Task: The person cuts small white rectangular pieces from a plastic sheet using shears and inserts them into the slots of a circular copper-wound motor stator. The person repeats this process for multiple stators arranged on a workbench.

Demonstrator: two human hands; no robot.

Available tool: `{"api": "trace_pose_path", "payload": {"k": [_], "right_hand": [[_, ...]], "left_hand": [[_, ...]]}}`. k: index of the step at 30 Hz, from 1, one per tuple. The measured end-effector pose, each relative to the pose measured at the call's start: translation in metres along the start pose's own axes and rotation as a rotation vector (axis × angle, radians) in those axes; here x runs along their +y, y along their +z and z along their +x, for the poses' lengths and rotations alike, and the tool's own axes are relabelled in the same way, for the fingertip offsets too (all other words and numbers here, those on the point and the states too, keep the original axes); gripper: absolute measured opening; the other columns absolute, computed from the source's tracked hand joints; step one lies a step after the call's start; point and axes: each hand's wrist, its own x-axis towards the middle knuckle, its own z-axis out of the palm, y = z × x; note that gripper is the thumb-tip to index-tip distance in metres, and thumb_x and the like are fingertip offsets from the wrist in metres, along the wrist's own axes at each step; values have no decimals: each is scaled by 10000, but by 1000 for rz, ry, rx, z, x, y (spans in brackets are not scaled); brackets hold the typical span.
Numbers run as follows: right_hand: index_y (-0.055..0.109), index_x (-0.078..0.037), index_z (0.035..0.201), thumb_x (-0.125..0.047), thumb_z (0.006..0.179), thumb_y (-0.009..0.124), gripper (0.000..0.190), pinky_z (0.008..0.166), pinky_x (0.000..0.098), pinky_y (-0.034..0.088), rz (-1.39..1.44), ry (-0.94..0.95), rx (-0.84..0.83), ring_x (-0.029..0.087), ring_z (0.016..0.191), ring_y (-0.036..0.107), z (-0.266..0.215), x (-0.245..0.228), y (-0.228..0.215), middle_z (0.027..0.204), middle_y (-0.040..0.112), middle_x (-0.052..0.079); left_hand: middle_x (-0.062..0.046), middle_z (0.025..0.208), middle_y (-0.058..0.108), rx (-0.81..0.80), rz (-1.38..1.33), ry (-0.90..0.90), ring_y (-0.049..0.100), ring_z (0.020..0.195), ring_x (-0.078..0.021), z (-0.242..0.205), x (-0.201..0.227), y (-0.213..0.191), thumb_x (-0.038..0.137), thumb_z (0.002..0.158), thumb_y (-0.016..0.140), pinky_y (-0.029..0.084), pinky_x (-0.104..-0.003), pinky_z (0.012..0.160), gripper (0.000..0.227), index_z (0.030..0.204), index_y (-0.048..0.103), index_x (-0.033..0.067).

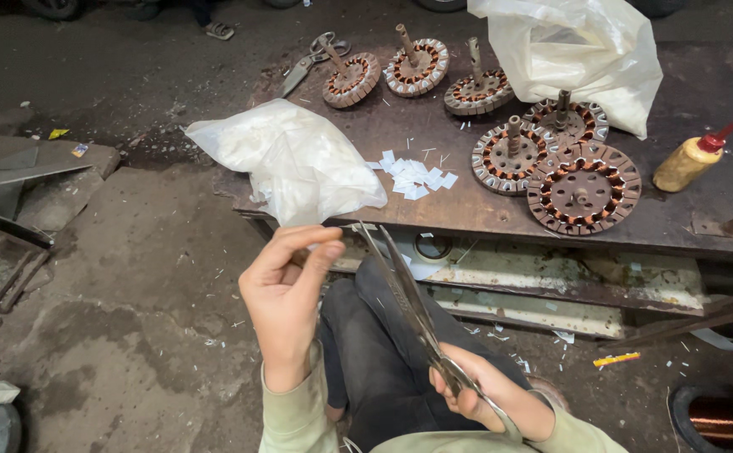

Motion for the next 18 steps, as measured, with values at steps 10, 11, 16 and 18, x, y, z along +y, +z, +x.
{"api": "trace_pose_path", "payload": {"k": [10, 11, 16, 18], "right_hand": [[568, -64, 968, -823, 704, 694, 813, 649, 211, 392, -120, 21, -1, 49, 748, 451, -4, -2, -5, 861, 505, -32], [569, -67, 970, -818, 710, 698, 805, 655, 211, 397, -113, 8, -9, 48, 753, 455, -4, -3, -5, 866, 510, -36], [579, -70, 976, -809, 724, 713, 792, 661, 210, 394, -64, -26, -45, 44, 770, 456, -6, -7, -4, 869, 512, -46], [580, -72, 962, -815, 707, 713, 797, 649, 208, 391, -72, -13, -40, 42, 760, 463, -5, -9, -4, 857, 512, -50]], "left_hand": [[-123, 998, 741, -6, -173, -109, 716, 921, -139, 1, 0, 9, -94, 932, 724, 575, -255, 841, 194, 1122, 687, -99], [-124, 1021, 734, 1, -194, -91, 710, 950, -141, 0, -2, 9, -104, 936, 725, 568, -260, 867, 186, 1118, 686, -107], [-119, 1026, 728, 12, -283, -77, 725, 941, -164, -2, -12, 5, -93, 937, 701, 585, -286, 877, 182, 1116, 673, -83], [-120, 1025, 723, 9, -337, -56, 727, 939, -175, -2, -16, 3, -86, 943, 703, 595, -299, 871, 176, 1114, 665, -78]]}}
